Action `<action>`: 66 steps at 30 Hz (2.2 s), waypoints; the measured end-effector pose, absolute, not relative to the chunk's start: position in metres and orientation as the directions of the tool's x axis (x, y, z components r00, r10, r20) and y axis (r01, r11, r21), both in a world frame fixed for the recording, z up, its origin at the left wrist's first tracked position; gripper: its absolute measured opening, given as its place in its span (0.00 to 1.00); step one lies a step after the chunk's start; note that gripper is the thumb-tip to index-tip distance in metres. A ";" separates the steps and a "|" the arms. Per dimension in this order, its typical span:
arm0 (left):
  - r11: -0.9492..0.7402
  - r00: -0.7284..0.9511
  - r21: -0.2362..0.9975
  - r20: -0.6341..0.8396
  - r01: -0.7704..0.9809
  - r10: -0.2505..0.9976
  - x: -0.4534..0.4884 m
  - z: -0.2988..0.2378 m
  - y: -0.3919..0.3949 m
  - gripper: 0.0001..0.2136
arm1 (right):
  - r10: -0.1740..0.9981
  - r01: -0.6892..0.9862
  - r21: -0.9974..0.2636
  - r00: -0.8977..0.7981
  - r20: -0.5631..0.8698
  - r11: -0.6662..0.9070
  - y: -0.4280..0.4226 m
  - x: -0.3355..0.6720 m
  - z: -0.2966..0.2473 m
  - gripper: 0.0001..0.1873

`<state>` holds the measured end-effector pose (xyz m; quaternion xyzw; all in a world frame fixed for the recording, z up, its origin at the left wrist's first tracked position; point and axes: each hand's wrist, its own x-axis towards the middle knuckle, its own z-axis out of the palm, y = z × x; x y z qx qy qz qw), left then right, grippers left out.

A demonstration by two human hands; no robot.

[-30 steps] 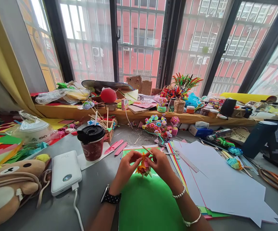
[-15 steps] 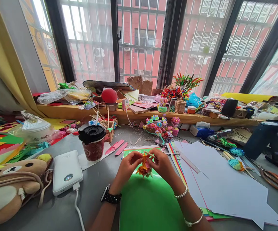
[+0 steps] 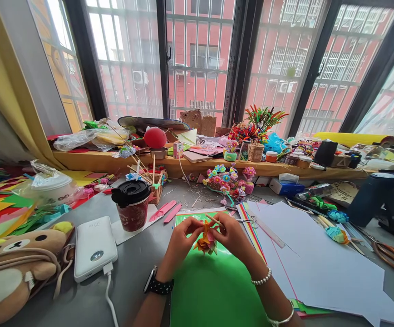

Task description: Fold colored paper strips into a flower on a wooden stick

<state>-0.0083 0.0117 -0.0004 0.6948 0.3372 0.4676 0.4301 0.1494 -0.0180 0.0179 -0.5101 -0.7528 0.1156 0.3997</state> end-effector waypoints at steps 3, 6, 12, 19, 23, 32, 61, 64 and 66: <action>-0.433 0.328 0.896 0.383 0.094 0.864 -0.007 0.000 0.011 0.06 | 0.854 0.691 -0.562 -0.159 0.495 0.454 -0.019 0.148 0.019 0.05; -0.440 0.327 0.892 0.388 0.103 0.862 -0.007 0.000 0.010 0.06 | 0.850 0.708 -0.540 -0.163 0.501 0.454 -0.019 0.148 0.019 0.05; -0.377 0.408 0.922 0.315 0.082 0.857 -0.010 0.001 0.012 0.06 | 0.835 0.733 -0.498 -0.173 0.522 0.463 -0.020 0.149 0.018 0.05; -0.394 0.406 0.914 0.327 0.092 0.853 -0.008 0.003 0.009 0.06 | 0.848 0.753 -0.477 -0.197 0.492 0.452 -0.020 0.153 0.018 0.05; -0.397 0.406 0.911 0.323 0.112 0.855 -0.007 0.004 0.008 0.07 | 0.841 0.757 -0.451 -0.233 0.489 0.472 -0.022 0.157 0.019 0.06; -0.412 0.387 0.905 0.344 0.106 0.855 -0.006 0.002 0.008 0.05 | 0.820 0.733 -0.449 -0.257 0.512 0.511 -0.023 0.156 0.022 0.07; -0.415 0.363 0.899 0.342 0.142 0.867 -0.003 0.002 0.008 0.07 | 0.809 0.785 -0.352 -0.298 0.507 0.510 -0.027 0.157 0.028 0.04; -0.419 0.349 0.896 0.349 0.148 0.870 -0.002 0.001 0.008 0.07 | 0.808 0.809 -0.316 -0.296 0.510 0.496 -0.026 0.155 0.026 0.04; -0.410 0.344 0.900 0.342 0.148 0.875 -0.002 0.001 0.009 0.08 | 0.796 0.825 -0.276 -0.299 0.525 0.492 -0.024 0.154 0.024 0.03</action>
